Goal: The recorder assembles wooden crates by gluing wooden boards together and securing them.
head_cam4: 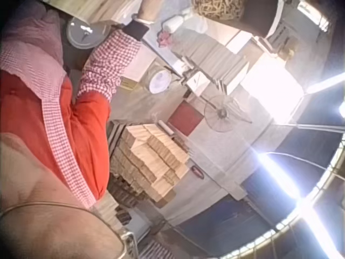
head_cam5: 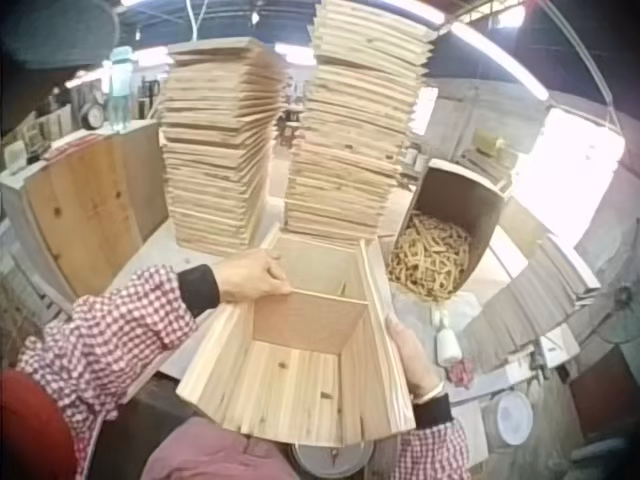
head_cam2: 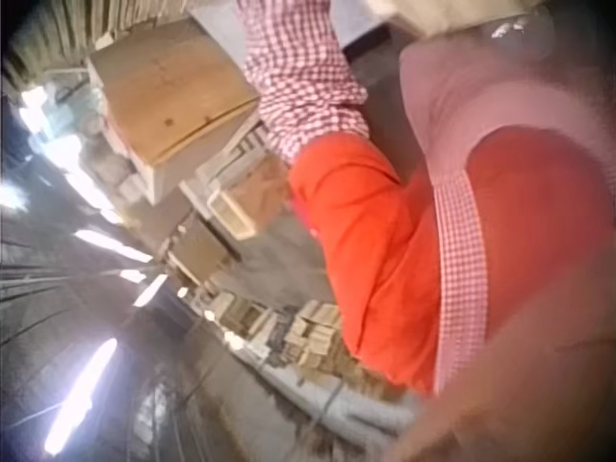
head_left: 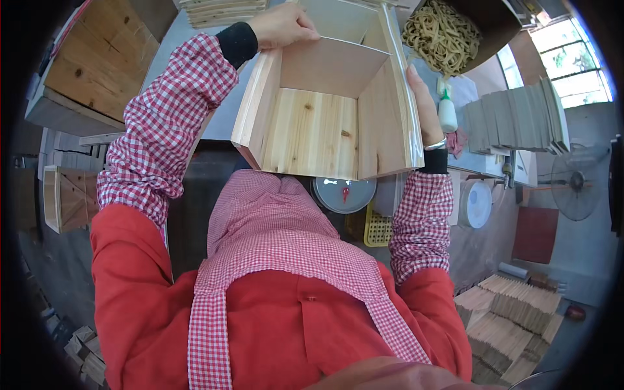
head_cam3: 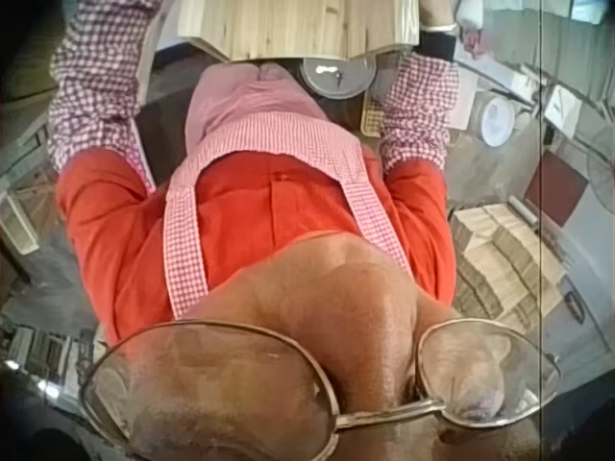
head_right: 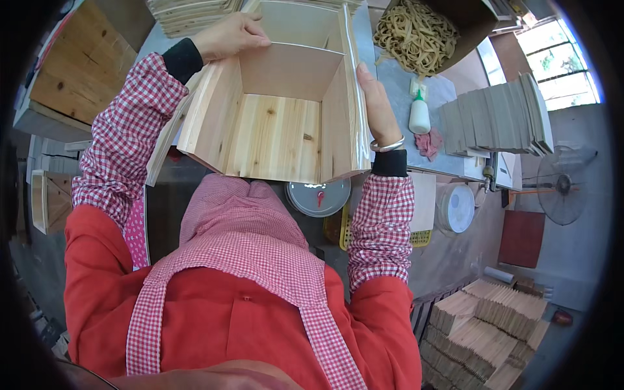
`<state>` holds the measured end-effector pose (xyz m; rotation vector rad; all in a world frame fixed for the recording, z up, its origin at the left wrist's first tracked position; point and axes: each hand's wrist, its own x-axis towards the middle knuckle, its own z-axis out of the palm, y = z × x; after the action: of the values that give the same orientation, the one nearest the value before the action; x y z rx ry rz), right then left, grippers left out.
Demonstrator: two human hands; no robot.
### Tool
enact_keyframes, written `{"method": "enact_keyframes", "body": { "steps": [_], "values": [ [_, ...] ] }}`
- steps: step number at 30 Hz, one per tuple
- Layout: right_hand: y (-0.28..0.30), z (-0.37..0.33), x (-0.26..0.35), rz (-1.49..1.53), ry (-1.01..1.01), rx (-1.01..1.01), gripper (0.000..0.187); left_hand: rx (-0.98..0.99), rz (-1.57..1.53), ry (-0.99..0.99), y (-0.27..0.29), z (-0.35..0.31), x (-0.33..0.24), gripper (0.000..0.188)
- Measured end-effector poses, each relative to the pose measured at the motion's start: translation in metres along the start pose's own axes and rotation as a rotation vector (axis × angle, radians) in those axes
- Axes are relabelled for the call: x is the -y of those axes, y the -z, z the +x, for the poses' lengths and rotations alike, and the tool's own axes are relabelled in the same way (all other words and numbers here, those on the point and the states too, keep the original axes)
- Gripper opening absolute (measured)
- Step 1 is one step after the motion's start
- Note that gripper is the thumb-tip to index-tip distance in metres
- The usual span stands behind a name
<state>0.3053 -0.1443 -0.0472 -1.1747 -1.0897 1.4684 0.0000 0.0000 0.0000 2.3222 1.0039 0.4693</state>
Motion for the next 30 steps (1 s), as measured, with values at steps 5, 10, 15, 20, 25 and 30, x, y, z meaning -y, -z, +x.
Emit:
{"method": "enact_keyframes", "body": {
  "steps": [5,10,15,20,25,30],
  "values": [
    [0.011,0.005,-0.005,-0.256,0.190,-0.166,0.045,-0.021,-0.043,0.003,0.003,-0.005,-0.006,0.025],
    [0.014,0.004,-0.006,-0.292,0.159,-0.298,0.032,-0.054,-0.029,-0.020,-0.006,0.003,0.003,0.024],
    [0.013,0.004,-0.006,-0.124,0.069,-0.259,0.033,0.011,-0.054,-0.002,-0.008,0.007,-0.001,0.022],
    [0.011,0.005,-0.002,0.033,-0.015,-0.113,0.039,0.063,0.026,0.027,0.000,0.009,-0.004,0.031],
    [-0.001,0.022,-0.010,0.245,0.050,-0.077,0.044,-0.378,-0.437,0.018,-0.007,-0.007,0.017,0.049],
    [0.014,0.047,-0.060,0.396,0.245,-0.261,0.045,-0.295,-1.466,0.402,-0.063,0.003,0.102,0.072]
  ]
}}
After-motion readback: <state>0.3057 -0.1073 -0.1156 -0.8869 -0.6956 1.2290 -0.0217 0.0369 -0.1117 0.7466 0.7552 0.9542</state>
